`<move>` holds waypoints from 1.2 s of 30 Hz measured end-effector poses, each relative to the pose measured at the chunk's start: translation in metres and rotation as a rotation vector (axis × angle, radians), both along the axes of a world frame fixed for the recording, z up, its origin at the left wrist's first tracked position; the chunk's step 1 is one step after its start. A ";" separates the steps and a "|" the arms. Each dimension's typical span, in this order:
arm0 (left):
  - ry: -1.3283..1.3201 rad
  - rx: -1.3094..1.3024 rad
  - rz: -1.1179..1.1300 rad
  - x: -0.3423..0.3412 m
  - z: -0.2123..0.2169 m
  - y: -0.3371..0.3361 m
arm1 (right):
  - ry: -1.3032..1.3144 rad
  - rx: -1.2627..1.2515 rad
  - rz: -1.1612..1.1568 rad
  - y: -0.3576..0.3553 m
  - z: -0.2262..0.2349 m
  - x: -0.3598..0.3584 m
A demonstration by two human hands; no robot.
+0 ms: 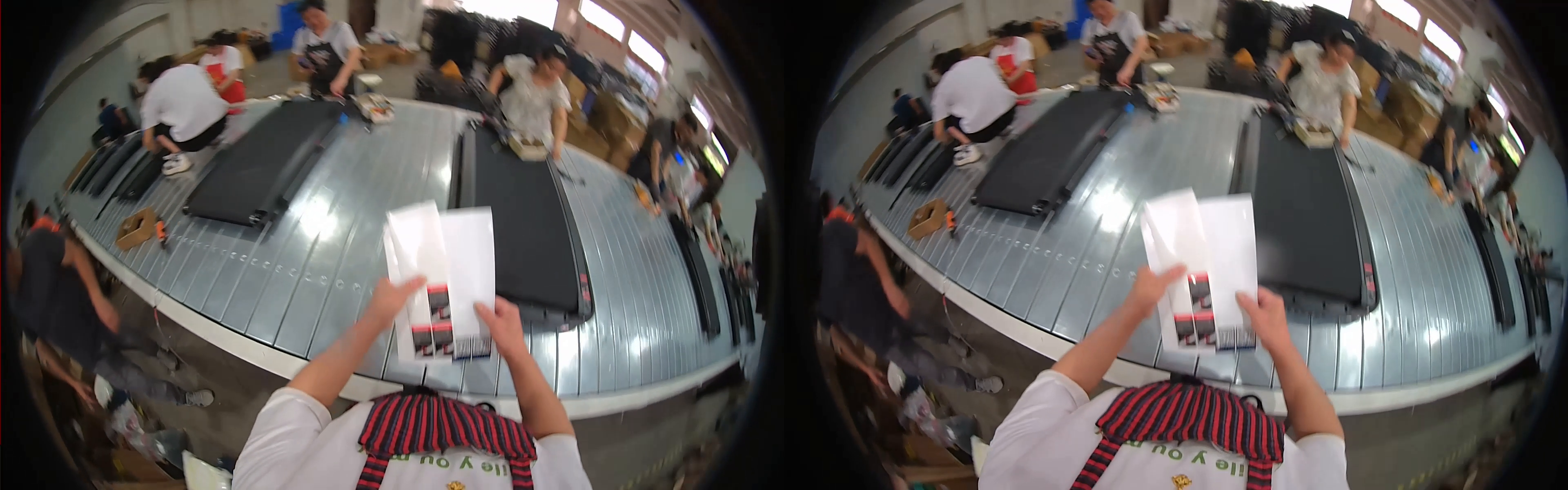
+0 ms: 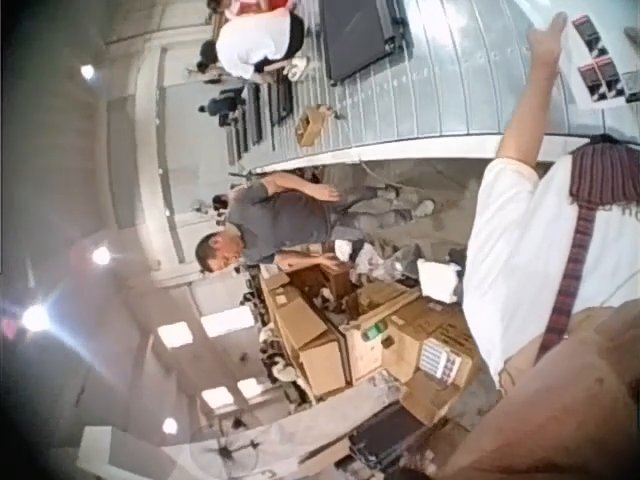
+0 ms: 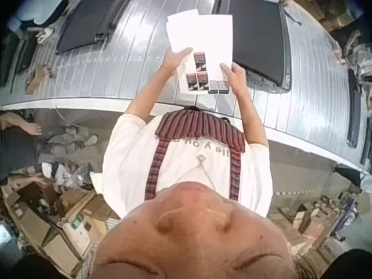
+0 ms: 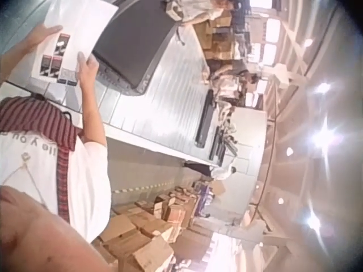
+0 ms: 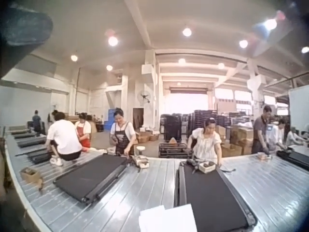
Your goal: Applying identification and warning labels to treadmills on a factory assembly line.
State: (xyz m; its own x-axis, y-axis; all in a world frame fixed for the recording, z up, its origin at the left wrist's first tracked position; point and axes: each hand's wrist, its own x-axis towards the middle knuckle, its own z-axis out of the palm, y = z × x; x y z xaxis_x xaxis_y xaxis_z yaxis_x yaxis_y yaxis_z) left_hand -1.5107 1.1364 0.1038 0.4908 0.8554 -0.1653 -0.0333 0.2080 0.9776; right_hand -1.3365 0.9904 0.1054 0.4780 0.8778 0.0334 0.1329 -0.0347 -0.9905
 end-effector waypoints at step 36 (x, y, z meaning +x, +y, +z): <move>0.353 0.167 -0.453 0.018 0.020 -0.031 | -0.882 0.385 -0.238 0.030 0.052 0.024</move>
